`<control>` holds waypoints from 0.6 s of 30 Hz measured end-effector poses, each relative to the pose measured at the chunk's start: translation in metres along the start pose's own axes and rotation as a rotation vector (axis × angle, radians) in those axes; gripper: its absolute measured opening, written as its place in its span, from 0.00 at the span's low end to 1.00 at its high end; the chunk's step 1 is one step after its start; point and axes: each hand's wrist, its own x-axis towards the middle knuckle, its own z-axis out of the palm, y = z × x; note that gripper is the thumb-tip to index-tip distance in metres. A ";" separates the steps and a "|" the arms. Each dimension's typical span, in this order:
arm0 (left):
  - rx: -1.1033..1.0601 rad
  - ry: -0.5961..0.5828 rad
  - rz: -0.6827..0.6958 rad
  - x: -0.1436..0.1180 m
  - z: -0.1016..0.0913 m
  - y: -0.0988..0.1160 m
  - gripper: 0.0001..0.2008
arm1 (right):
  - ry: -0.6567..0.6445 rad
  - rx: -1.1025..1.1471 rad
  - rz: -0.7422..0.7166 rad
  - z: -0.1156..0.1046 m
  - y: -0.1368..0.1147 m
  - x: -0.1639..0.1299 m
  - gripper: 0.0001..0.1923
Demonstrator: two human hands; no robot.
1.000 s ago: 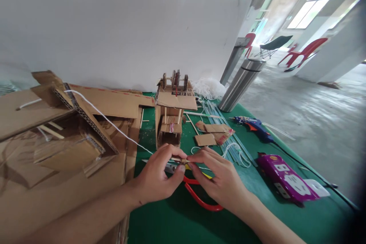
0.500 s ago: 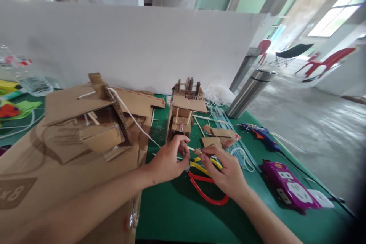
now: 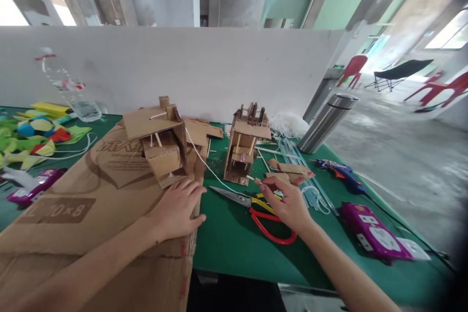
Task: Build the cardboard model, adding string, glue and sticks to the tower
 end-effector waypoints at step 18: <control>-0.046 0.192 -0.334 -0.107 -0.039 -0.049 0.11 | -0.017 -0.048 0.008 0.003 0.013 -0.003 0.13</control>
